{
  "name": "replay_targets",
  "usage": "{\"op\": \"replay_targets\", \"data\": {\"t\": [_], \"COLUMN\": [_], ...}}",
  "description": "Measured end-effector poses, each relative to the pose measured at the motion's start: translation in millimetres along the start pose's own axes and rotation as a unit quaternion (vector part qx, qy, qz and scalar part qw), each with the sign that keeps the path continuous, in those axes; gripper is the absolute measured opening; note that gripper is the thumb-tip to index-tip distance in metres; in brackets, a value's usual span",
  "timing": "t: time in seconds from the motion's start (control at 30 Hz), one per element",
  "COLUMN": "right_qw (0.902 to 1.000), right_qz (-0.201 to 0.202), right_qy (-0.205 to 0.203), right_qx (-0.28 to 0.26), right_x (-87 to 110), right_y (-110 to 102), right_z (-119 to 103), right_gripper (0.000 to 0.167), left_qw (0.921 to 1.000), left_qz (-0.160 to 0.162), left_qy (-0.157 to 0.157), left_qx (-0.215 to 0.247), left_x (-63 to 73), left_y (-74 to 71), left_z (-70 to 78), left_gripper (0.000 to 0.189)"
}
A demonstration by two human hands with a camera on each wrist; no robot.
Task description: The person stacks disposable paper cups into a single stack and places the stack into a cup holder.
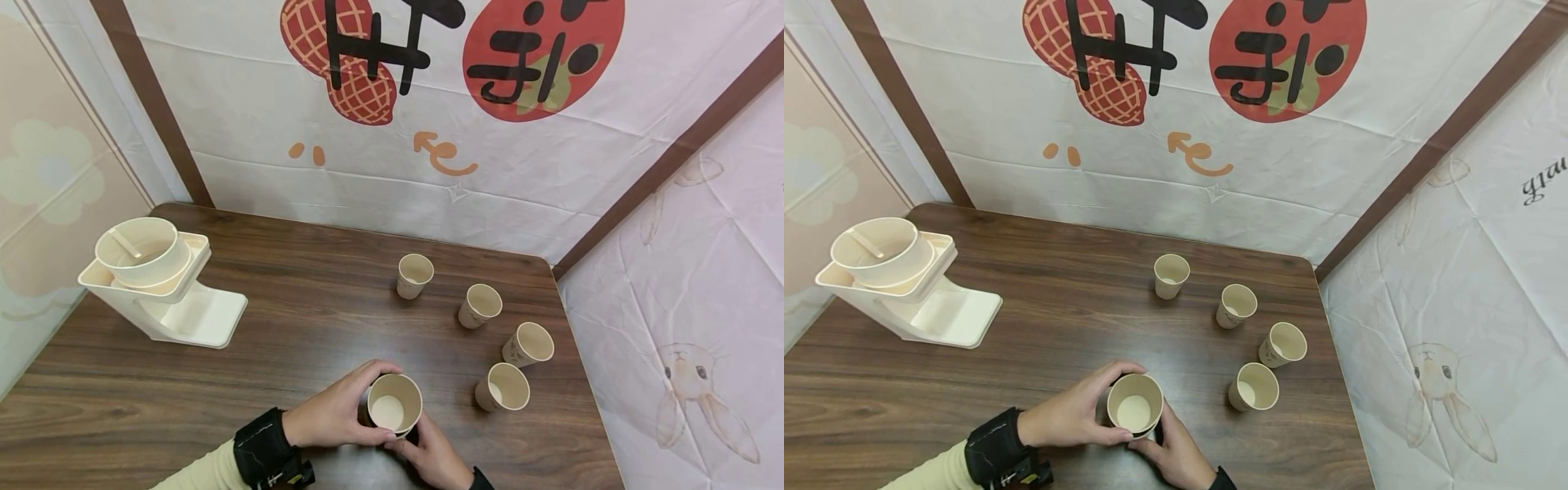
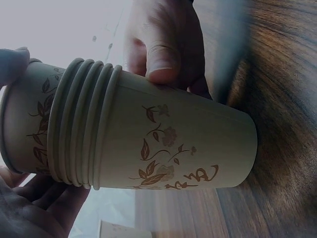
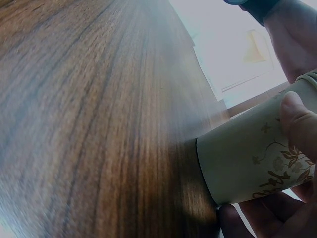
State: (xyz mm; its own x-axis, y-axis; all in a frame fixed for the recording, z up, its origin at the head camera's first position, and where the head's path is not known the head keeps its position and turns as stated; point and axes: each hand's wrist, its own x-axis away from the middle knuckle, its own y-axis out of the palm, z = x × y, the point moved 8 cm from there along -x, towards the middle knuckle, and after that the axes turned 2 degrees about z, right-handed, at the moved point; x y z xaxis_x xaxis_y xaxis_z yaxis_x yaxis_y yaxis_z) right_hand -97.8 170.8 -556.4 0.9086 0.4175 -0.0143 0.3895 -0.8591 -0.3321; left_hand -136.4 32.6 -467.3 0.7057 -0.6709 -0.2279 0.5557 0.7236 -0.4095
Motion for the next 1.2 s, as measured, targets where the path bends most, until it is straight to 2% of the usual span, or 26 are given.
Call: {"op": "replay_targets", "data": {"t": [0.6, 1.2], "right_qw": [0.9999, 0.9999], "right_qz": [-0.01, 0.007], "right_qy": [0.004, -0.006], "right_qx": [-0.003, 0.006], "right_x": [-0.2, 0.6], "right_y": [0.8, -0.2], "right_z": [-0.5, 1.4], "right_gripper": [0.066, 0.064], "left_qw": [0.9999, 0.9996], "left_qz": [-0.004, -0.005], "left_qy": [0.001, 0.017], "left_qx": [-0.01, -0.024], "left_x": [1.4, 3.3], "left_y": [2.7, 4.3], "left_z": [-4.3, -7.6], "left_gripper": [0.073, 0.072]}}
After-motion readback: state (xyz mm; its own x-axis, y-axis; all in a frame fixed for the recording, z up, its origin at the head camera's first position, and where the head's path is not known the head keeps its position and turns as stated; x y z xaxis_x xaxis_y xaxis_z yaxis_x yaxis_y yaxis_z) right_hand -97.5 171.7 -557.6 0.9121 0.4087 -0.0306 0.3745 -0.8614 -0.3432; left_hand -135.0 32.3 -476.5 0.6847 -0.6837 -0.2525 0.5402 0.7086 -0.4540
